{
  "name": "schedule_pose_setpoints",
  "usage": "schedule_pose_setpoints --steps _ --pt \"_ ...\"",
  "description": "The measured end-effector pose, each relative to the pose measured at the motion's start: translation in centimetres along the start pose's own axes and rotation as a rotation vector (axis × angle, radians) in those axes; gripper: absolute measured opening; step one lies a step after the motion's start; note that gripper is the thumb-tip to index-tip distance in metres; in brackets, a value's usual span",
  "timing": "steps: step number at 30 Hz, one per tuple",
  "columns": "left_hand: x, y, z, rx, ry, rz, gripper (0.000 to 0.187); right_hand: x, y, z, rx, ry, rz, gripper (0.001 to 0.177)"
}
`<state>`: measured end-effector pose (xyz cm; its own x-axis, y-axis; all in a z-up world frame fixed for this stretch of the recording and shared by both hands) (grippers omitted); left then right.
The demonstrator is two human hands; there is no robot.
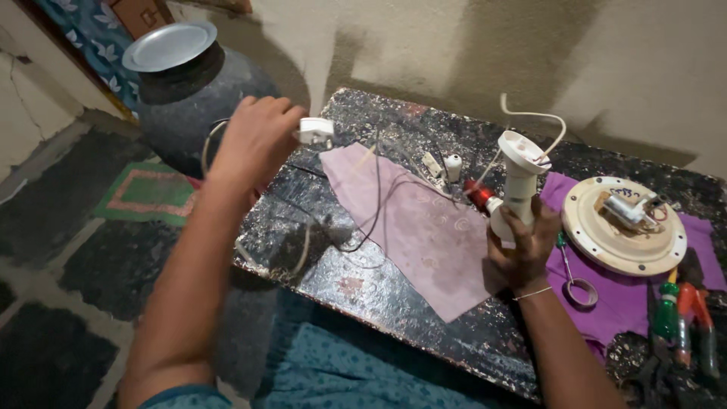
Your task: The person disassembles a white light fixture, uses pliers to strip and adjust wires, then reassembles the fixture and plugs it into a wall socket to test it.
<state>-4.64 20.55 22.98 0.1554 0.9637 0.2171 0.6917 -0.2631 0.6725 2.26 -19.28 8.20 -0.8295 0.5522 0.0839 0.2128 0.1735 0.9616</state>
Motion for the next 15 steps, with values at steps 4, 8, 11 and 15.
schedule_pose_setpoints --steps 4,8,11,15 --pt "-1.8 0.6 -4.7 0.02 -0.013 -0.083 0.055 0.1 0.5 -0.6 -0.041 -0.021 0.01 0.063" --pt "-1.6 -1.1 -7.9 0.012 -0.074 -0.351 0.038 0.6 1.1 -2.0 -0.063 -0.037 0.018 0.065" --pt "-0.4 -4.2 -8.4 0.092 -0.167 -0.602 0.033 1.3 2.5 -2.9 -0.107 0.045 0.024 0.064" --pt "-0.4 -7.2 -12.0 -0.263 -0.107 -0.461 0.035 1.8 3.7 -4.5 -0.136 0.148 0.058 0.066"
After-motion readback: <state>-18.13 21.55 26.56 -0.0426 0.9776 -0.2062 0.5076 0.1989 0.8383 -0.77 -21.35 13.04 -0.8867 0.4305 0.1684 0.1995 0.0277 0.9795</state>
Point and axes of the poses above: each hand's wrist, its own y-axis towards the middle knuckle, its own z-axis out of the palm, x = y × z, the point moved 8 cm from there along y, towards the middle knuckle, and after that the axes turned 9 degrees about -x, right-handed, at the moved point
